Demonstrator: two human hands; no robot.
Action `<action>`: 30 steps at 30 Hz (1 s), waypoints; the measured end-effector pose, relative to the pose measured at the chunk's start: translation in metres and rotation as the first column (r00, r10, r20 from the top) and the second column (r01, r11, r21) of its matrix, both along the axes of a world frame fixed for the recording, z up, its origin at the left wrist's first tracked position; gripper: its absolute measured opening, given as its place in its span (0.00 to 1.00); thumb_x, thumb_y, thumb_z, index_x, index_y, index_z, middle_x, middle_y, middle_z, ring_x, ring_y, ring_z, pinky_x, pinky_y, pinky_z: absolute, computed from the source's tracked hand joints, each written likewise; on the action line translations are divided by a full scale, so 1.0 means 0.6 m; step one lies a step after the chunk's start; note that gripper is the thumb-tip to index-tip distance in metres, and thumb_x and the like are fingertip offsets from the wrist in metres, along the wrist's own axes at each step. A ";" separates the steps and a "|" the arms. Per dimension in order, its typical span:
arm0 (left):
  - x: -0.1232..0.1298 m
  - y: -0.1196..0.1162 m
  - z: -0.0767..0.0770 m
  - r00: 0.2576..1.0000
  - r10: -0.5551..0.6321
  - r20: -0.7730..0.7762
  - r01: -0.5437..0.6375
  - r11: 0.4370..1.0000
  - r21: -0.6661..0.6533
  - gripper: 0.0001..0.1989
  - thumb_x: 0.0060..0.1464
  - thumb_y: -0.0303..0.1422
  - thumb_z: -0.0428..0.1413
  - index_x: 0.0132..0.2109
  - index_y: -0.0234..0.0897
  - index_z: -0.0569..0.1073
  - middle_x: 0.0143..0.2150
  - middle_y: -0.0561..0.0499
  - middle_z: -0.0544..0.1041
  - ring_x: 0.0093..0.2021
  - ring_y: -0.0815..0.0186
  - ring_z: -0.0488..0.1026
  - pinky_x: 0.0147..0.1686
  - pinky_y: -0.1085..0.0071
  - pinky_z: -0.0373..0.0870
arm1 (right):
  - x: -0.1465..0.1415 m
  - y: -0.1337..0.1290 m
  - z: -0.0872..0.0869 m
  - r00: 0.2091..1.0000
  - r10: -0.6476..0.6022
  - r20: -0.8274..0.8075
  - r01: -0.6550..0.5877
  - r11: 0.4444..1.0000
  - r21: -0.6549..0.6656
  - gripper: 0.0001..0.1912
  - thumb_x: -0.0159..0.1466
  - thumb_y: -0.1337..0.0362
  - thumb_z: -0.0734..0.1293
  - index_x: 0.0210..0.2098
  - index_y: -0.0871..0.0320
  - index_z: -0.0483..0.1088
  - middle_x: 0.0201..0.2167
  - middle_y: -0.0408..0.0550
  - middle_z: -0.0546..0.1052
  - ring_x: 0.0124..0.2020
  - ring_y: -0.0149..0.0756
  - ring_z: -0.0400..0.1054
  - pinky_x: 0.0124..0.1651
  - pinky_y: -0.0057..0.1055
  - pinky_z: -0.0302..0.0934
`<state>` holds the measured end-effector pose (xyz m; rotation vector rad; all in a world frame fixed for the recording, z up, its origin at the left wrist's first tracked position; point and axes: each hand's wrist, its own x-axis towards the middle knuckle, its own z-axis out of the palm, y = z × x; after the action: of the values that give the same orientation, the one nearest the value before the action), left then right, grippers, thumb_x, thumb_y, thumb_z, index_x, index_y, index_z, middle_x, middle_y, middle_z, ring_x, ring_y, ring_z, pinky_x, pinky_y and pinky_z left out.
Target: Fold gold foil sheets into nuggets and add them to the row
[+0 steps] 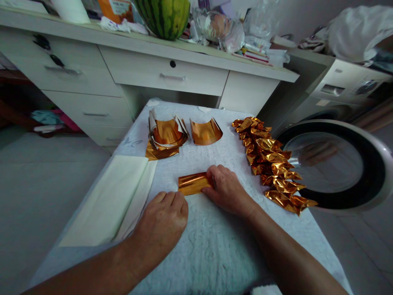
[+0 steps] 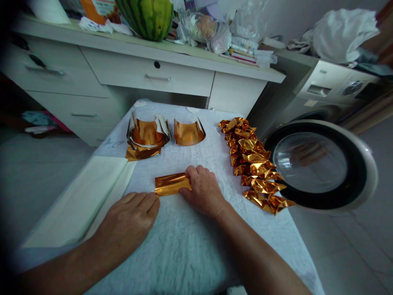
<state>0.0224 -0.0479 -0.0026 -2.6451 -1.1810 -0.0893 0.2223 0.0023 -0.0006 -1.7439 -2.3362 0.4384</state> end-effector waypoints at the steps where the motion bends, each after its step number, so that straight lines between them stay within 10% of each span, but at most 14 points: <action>1: 0.000 0.001 0.001 1.000 -0.002 0.003 0.002 1.000 0.006 0.14 0.48 0.15 0.49 0.31 0.31 0.77 0.28 0.44 0.75 0.28 0.57 0.72 0.29 0.60 0.69 | 0.008 0.004 -0.001 1.000 -0.003 0.005 0.003 1.000 -0.006 0.14 0.59 0.60 0.70 0.41 0.56 0.64 0.37 0.46 0.70 0.38 0.37 0.63 0.41 0.33 0.54; 25: -0.012 0.045 -0.012 0.971 0.083 0.225 -0.073 0.996 -0.050 0.09 0.58 0.26 0.53 0.29 0.38 0.70 0.28 0.50 0.72 0.30 0.58 0.72 0.32 0.60 0.67 | 0.049 0.022 0.006 0.955 0.157 -0.254 -0.173 0.984 -0.042 0.07 0.57 0.70 0.70 0.35 0.59 0.70 0.36 0.47 0.69 0.42 0.38 0.62 0.45 0.34 0.56; 30: -0.012 0.045 -0.011 0.901 0.163 0.403 -0.163 0.986 -0.035 0.10 0.52 0.28 0.59 0.42 0.34 0.69 0.39 0.44 0.72 0.41 0.53 0.71 0.39 0.57 0.69 | 0.051 0.023 0.006 0.943 0.180 -0.281 -0.205 0.977 -0.060 0.04 0.59 0.72 0.69 0.32 0.58 0.71 0.34 0.46 0.69 0.40 0.36 0.61 0.45 0.33 0.54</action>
<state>0.0151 -0.0207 -0.0091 -2.5877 -1.5198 -0.6345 0.2532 0.0162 0.0030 -1.3866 -2.3216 0.7744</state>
